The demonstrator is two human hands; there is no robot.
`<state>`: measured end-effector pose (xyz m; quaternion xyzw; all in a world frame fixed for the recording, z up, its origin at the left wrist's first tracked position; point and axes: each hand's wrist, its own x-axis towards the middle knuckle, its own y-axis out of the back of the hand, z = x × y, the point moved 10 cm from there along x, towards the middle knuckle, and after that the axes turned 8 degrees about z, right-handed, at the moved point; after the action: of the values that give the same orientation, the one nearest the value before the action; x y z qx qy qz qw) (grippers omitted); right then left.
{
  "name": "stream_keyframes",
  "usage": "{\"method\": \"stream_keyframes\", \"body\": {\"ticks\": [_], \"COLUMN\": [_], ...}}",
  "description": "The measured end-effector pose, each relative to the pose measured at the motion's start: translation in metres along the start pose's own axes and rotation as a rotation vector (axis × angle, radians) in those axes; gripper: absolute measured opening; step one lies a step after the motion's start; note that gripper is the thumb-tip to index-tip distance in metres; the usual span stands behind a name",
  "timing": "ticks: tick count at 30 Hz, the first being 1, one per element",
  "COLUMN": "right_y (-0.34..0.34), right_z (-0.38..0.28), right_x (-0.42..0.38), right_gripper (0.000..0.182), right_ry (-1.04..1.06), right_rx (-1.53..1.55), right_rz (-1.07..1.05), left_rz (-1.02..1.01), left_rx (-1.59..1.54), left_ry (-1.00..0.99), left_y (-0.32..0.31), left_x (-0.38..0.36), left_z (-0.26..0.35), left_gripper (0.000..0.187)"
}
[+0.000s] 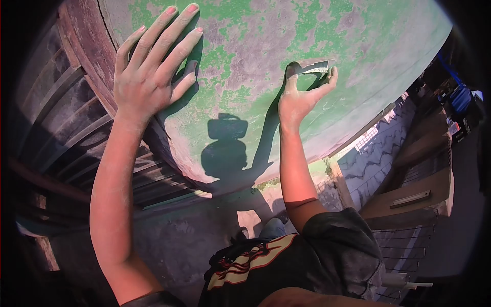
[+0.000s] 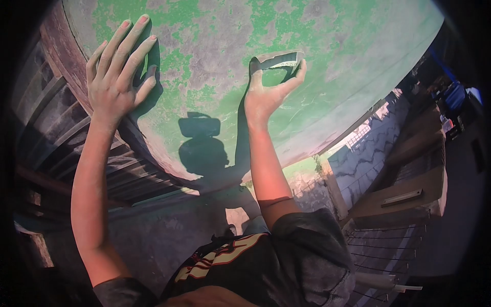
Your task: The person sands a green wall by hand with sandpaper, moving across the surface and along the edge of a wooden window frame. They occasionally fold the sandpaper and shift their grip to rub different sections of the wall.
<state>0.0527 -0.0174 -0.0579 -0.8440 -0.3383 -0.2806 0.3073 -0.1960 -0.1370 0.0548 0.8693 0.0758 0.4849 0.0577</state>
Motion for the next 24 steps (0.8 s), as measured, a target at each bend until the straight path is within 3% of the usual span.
{"method": "stream_keyframes", "body": {"ticks": [2, 4, 6, 15, 21, 24], "right_y": [0.008, 0.024, 0.028, 0.002, 0.027, -0.009], "right_z": [0.017, 0.046, 0.058, 0.009, 0.055, 0.015], "right_x": [-0.024, -0.060, -0.087, -0.003, -0.079, -0.065], "right_gripper": [0.099, 0.099, 0.100, 0.098, 0.100, 0.104], "right_ry": [0.007, 0.011, 0.156, 0.107, 0.206, 0.340], "right_rx": [-0.041, -0.072, -0.219, -0.081, -0.174, -0.121], "right_rz": [-0.053, -0.099, -0.163, -0.059, -0.192, -0.237], "left_rz": [0.005, 0.022, 0.048, -0.009, 0.056, 0.046], "left_rx": [0.032, 0.012, -0.013, 0.024, -0.012, 0.025], "left_ry": [0.094, 0.043, -0.005, -0.018, 0.018, 0.021], "left_y": [0.005, 0.000, -0.003, -0.006, -0.003, -0.005], "left_x": [0.005, -0.002, -0.006, -0.006, -0.007, -0.005], "left_z": [0.001, -0.007, -0.008, -0.008, -0.008, -0.014], "left_gripper": [0.055, 0.055, 0.058, 0.059, 0.060, 0.061]}}
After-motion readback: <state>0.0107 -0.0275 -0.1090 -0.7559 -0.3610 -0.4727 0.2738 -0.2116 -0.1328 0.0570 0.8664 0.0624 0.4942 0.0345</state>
